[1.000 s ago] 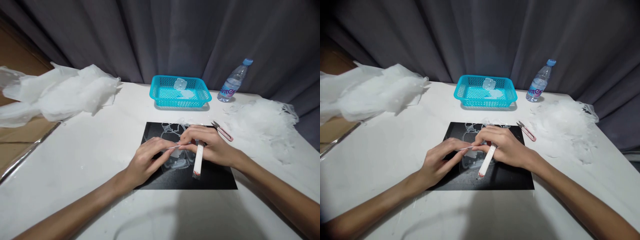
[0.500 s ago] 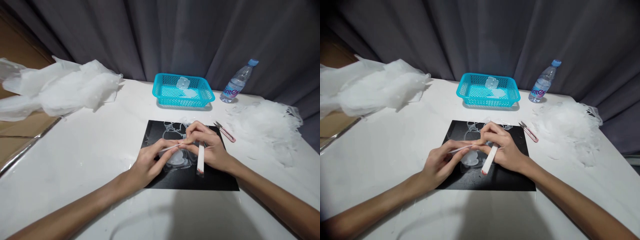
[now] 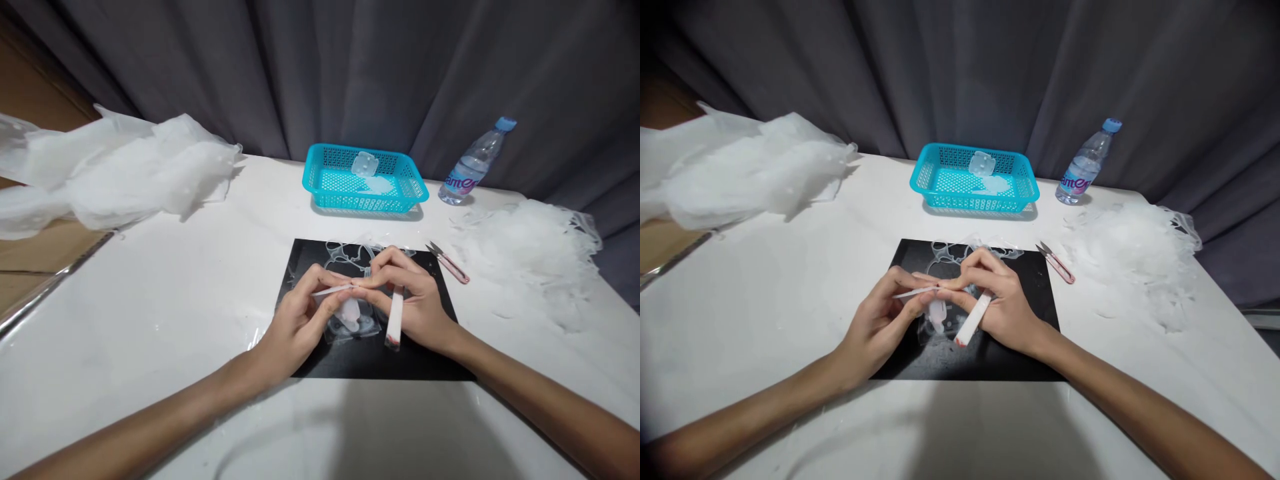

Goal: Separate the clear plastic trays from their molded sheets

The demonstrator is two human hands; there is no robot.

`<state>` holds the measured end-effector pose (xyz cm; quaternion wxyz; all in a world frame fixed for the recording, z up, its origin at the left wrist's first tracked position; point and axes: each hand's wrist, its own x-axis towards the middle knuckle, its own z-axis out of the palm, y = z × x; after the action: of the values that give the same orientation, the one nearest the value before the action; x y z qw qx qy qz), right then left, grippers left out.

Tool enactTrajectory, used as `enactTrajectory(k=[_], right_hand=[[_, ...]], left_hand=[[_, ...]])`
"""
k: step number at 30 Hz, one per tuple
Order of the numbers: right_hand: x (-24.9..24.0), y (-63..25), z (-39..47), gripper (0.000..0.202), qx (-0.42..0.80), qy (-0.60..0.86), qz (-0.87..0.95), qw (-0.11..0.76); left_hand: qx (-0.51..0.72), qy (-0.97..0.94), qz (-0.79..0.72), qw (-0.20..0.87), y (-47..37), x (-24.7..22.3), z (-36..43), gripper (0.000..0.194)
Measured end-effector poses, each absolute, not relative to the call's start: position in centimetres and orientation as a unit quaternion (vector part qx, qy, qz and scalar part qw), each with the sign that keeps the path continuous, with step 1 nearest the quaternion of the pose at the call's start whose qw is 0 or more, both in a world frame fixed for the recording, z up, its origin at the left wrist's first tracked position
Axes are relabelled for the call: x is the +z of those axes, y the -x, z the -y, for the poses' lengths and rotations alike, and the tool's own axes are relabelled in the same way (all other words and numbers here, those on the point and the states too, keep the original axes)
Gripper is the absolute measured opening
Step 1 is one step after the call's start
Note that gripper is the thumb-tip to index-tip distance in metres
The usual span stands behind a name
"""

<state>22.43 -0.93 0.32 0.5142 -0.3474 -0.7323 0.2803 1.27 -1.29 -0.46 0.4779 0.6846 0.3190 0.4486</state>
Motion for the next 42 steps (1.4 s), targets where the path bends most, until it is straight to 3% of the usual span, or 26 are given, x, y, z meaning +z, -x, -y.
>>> enactTrajectory(k=[4, 8, 13, 17, 21, 24, 29, 33, 35, 37, 40, 42], right_hand=[[0.4, -22.5, 0.9, 0.006, 0.226, 0.353, 0.757, 0.502], [1.3, -23.7, 0.5, 0.010, 0.257, 0.342, 0.779, 0.458], [1.9, -26.9, -0.4, 0.015, 0.248, 0.456, 0.795, 0.314], [2.1, -29.0, -0.5, 0.030, 0.201, 0.457, 0.840, 0.213], [1.5, -31.2, -0.4, 0.030, 0.054, 0.535, 0.809, 0.239], [0.1, -33.2, -0.6, 0.037, -0.093, 0.627, 0.748, 0.197], [-1.4, -34.6, -0.7, 0.032, -0.081, 0.659, 0.737, 0.123], [-1.1, -34.0, -0.5, 0.036, -0.124, 0.677, 0.722, 0.073], [-0.5, -33.5, -0.5, 0.037, -0.131, 0.685, 0.708, 0.107], [0.3, -32.9, -0.3, 0.034, -0.095, 0.675, 0.705, 0.195], [1.5, -31.5, 0.5, 0.032, 0.084, 0.604, 0.723, 0.326], [2.0, -30.1, 1.4, 0.033, 0.244, 0.539, 0.728, 0.347]], left_hand=[[0.447, -0.697, -0.308, 0.468, -1.2, -0.4, 0.8, 0.010], [0.436, -0.718, -0.291, 0.458, -1.1, -0.4, 0.6, 0.011], [0.424, -0.723, -0.294, 0.460, -0.9, -0.7, 0.7, 0.014], [0.422, -0.717, -0.305, 0.463, -0.8, -0.6, 0.7, 0.012], [0.410, -0.698, -0.336, 0.482, -0.8, -0.4, 0.7, 0.010], [0.407, -0.671, -0.343, 0.516, -0.9, -0.1, 0.7, 0.014], [0.383, -0.621, -0.334, 0.597, -1.3, 0.6, 0.6, 0.022], [0.371, -0.637, -0.340, 0.584, -1.4, 0.8, 0.6, 0.023], [0.365, -0.654, -0.346, 0.564, -1.3, 0.7, 0.7, 0.023], [0.359, -0.677, -0.352, 0.538, -1.1, 0.6, 0.8, 0.023], [0.351, -0.712, -0.349, 0.498, -0.7, 0.3, 0.8, 0.021], [0.351, -0.732, -0.335, 0.479, -0.5, 0.2, 0.8, 0.019]])
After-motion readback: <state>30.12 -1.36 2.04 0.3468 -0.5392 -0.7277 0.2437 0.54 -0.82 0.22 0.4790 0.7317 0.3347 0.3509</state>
